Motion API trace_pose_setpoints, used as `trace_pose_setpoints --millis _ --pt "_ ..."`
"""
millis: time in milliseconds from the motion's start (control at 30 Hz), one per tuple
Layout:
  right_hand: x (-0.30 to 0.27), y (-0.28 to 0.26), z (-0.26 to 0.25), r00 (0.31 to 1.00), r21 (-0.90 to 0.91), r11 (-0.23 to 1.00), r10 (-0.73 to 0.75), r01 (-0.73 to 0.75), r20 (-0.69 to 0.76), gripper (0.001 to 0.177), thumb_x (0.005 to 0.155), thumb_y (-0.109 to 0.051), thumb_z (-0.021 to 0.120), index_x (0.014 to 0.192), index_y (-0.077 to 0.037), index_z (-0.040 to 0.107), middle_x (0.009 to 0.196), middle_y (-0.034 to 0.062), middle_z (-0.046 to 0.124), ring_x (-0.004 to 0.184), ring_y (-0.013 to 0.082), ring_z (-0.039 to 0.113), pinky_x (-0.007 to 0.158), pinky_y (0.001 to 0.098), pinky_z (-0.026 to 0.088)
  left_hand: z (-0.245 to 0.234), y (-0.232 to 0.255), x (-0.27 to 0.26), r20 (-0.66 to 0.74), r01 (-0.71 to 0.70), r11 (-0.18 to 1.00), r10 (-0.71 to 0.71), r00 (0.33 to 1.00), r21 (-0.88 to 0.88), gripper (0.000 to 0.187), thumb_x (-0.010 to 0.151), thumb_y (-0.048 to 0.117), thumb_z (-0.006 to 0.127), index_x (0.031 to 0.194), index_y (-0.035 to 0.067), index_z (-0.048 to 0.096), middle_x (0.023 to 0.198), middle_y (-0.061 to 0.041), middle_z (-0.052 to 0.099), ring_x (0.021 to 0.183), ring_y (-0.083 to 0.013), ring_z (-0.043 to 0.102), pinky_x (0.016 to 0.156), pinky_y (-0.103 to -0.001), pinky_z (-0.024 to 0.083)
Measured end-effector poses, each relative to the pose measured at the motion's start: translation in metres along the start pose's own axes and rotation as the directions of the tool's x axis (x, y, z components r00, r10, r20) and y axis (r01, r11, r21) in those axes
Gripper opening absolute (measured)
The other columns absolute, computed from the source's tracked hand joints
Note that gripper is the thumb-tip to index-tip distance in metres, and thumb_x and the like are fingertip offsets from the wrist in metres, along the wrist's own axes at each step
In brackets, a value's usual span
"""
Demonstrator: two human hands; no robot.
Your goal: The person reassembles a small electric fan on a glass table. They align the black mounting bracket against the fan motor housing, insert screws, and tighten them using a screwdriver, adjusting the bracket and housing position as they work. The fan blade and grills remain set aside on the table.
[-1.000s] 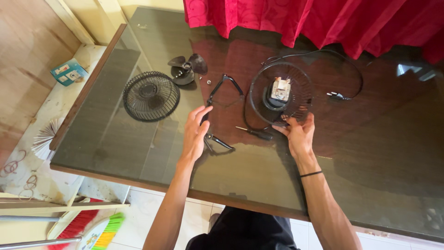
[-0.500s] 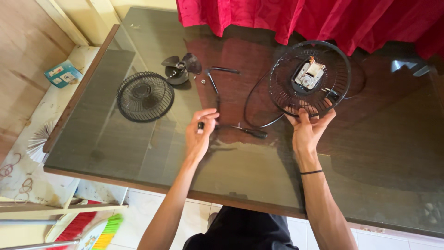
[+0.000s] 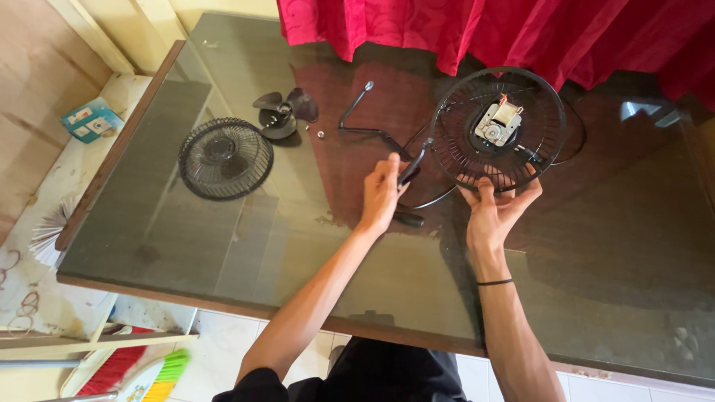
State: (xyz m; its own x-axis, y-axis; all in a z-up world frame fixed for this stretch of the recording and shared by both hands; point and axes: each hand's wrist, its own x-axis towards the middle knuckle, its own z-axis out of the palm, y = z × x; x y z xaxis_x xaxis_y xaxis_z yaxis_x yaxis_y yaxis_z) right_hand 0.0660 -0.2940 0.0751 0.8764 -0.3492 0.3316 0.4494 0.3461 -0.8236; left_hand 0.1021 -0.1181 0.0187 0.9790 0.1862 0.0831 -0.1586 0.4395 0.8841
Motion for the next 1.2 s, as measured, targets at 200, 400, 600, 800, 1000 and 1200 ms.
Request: trace_pose_setpoints --millis 200,400,600,800,1000,1200 --pt "-0.003 -0.012 0.004 0.998 -0.098 0.994 -0.052 0.05 -0.02 0.067 0.103 0.012 0.055 0.152 -0.018 0.02 0.132 0.0121 0.055 0.106 0.0192 0.066 0.085 0.0376 0.066 0.023 -0.009 0.008 0.27 -0.338 0.735 0.216 0.938 0.587 0.049 0.114 0.038 0.052 0.094 -0.006 0.065 0.09 -0.013 0.061 0.086 -0.0208 0.059 0.081 -0.033 0.048" --pt "-0.002 -0.01 0.001 0.994 -0.121 0.987 -0.108 0.104 -0.031 0.071 0.104 0.014 0.056 0.155 -0.018 0.019 0.142 0.0112 0.052 0.117 0.0176 0.062 0.088 0.0369 0.064 0.03 0.032 -0.014 0.442 -0.355 0.774 0.109 0.891 0.525 0.027 0.098 0.02 0.067 0.112 -0.001 0.06 0.107 -0.018 0.057 0.09 -0.0284 0.062 0.077 -0.034 0.052" --pt "0.007 -0.003 -0.015 0.985 -0.029 0.99 -0.138 0.136 -0.104 0.077 0.101 0.015 0.055 0.155 -0.023 0.015 0.134 0.0148 0.052 0.101 0.0285 0.065 0.087 0.0421 0.065 0.019 0.057 -0.017 0.268 -0.51 0.758 0.434 0.86 0.407 0.012 0.108 0.01 0.053 0.116 0.002 0.055 0.108 -0.01 0.069 0.102 -0.0208 0.071 0.091 -0.032 0.053" --pt "0.009 -0.007 -0.03 0.877 -0.248 0.858 -0.477 0.449 -0.063 0.077 0.109 0.023 0.053 0.158 -0.018 0.011 0.152 0.0206 0.038 0.127 0.0281 0.056 0.106 0.0463 0.063 0.024 0.046 -0.02 0.306 -0.421 0.812 0.313 0.899 0.404 0.014 0.101 0.009 0.065 0.107 -0.001 0.058 0.1 -0.014 0.06 0.091 -0.0259 0.066 0.082 -0.035 0.055" --pt "0.007 -0.01 -0.03 0.88 -0.287 0.849 -0.474 0.445 -0.038 0.077 0.109 0.022 0.058 0.157 -0.016 0.011 0.156 0.0188 0.032 0.128 0.027 0.054 0.106 0.0425 0.063 0.042 0.043 -0.036 0.458 -0.399 0.7 0.114 0.881 0.593 0.038 0.101 0.016 0.064 0.136 0.004 0.059 0.106 -0.018 0.059 0.097 -0.0332 0.063 0.088 -0.041 0.052" --pt "-0.004 -0.017 -0.011 0.954 -0.179 0.937 -0.298 0.299 0.031 0.072 0.111 0.018 0.058 0.157 -0.014 0.012 0.156 0.0178 0.035 0.133 0.0255 0.056 0.101 0.044 0.061 0.047 0.066 -0.048 0.607 -0.549 0.593 0.124 0.785 0.589 0.049 0.098 0.013 0.068 0.143 0.001 0.053 0.116 -0.02 0.066 0.101 -0.0377 0.067 0.087 -0.044 0.054"
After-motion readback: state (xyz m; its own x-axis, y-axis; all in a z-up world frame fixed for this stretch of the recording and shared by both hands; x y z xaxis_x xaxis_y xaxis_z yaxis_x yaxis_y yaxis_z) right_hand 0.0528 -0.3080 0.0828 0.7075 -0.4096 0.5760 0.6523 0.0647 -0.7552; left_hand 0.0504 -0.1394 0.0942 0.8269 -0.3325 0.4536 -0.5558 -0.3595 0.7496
